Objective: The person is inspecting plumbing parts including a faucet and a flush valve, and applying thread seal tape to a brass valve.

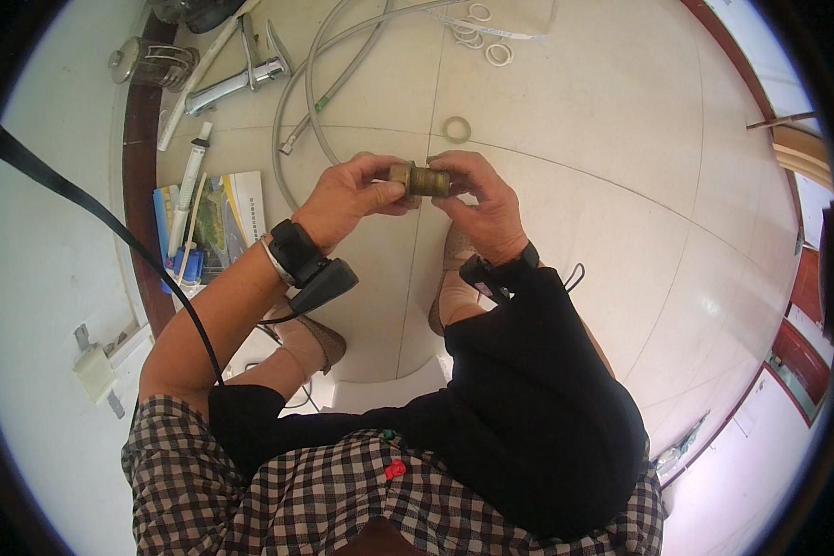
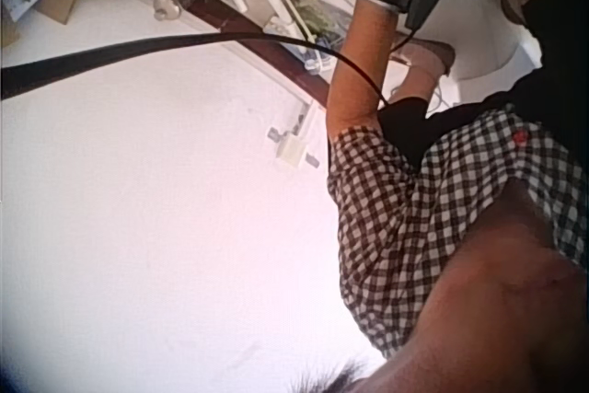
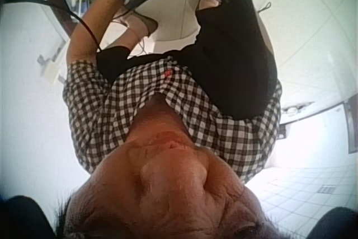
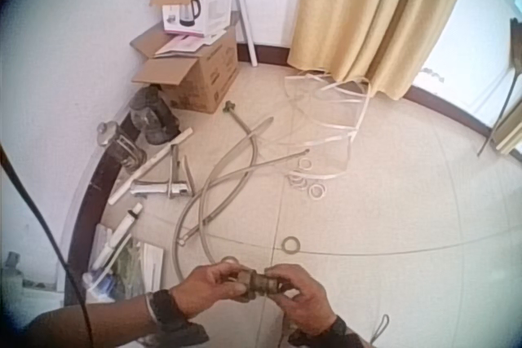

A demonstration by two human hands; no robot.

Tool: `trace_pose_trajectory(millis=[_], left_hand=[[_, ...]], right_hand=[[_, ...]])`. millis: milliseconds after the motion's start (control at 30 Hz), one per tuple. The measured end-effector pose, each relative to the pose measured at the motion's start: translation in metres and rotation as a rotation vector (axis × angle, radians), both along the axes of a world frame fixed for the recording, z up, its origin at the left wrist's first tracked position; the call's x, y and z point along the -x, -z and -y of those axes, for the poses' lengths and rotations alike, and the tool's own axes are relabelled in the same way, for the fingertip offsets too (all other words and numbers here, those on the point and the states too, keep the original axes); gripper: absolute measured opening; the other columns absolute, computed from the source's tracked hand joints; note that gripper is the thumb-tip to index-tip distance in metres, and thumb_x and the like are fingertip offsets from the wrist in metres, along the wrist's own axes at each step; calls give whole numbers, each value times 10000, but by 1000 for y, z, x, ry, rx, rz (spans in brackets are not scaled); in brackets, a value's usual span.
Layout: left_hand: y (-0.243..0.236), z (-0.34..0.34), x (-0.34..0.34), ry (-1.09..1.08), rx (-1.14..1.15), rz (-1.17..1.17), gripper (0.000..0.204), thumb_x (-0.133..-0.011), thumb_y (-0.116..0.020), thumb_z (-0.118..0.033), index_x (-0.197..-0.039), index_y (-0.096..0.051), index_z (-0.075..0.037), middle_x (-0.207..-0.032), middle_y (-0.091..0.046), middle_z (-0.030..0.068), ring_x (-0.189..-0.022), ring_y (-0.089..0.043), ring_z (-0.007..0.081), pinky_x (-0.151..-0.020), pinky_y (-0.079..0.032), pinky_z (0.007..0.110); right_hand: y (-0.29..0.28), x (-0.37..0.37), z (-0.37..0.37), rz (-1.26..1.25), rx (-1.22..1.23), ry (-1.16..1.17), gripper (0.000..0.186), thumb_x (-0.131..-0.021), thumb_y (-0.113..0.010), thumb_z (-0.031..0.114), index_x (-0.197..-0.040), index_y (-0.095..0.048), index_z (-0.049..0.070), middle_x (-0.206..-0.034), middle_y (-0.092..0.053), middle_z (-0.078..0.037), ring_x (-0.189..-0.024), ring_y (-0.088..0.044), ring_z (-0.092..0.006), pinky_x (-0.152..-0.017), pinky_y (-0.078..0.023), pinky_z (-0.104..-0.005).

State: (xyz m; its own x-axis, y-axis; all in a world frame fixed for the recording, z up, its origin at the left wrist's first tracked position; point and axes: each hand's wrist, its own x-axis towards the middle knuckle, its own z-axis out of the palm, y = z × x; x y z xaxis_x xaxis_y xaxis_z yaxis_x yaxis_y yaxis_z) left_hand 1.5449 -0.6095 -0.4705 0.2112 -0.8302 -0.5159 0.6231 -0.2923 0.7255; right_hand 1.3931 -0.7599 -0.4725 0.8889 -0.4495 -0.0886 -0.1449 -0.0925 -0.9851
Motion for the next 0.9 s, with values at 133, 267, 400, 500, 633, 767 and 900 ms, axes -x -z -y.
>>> trace_pose_trajectory(millis=[133, 267, 400, 500, 633, 767, 900], left_hand=[[0, 2, 1, 31, 10, 94, 399, -860, -627, -74, -1229, -495, 0, -1093, -598, 128, -963, -614, 209, -869, -524, 329], [-8, 7, 5, 18, 9, 215, 430, -804, -661, -3, -1205, -510, -35, -1075, -607, 100, -964, -599, 161, -840, -507, 279], [-6, 7, 11, 10, 47, 322, 442, -760, -684, 43, -1160, -521, -50, -1035, -614, 81, -944, -595, 127, -798, -502, 249], [-12, 10, 13, 50, 48, 378, 451, -743, -706, 36, -1145, -524, -59, -1033, -612, 66, -926, -596, 115, -769, -510, 242], [-15, 13, 14, 58, 62, 479, 461, -726, -731, 18, -1135, -533, -62, -1064, -588, 40, -907, -591, 102, -713, -507, 224], [-25, 17, 17, 56, 69, 658, 426, -674, -766, -14, -1059, -592, -65, -1056, -547, 11, -834, -567, 77, -633, -463, 190], [-29, 18, 23, 94, 50, 750, 376, -641, -777, -35, -989, -637, -63, -1023, -539, 10, -774, -548, 66, -602, -435, 179]], right_hand=[[-2, 3, 1, -60, -289, 55, 354, -799, -665, 28, -1137, -561, 20, -1096, -586, -78, -924, -603, -157, -759, -500, -268], [0, 8, 15, -375, -591, -74, 340, -871, -620, 110, -1173, -528, -16, -1107, -582, -108, -919, -603, -149, -770, -501, -283], [6, 10, 7, -305, -699, 3, 343, -843, -634, 55, -1164, -523, 10, -1098, -581, -83, -942, -593, -138, -801, -496, -281], [12, 11, 2, -79, -597, 22, 381, -803, -640, -15, -1158, -506, 23, -1086, -576, -68, -980, -582, -141, -814, -496, -281], [15, 12, 2, -43, -676, 23, 435, -774, -623, -72, -1173, -483, 29, -1092, -572, -66, -1017, -573, -158, -863, -488, -292], [15, 13, 3, -35, -836, 24, 446, -783, -620, -63, -1200, -477, 8, -1121, -574, -78, -1027, -575, -169, -916, -472, -316], [14, 11, 0, -215, -690, -76, 440, -793, -628, -46, -1205, -479, -8, -1117, -580, -82, -1029, -577, -168, -917, -476, -326]])
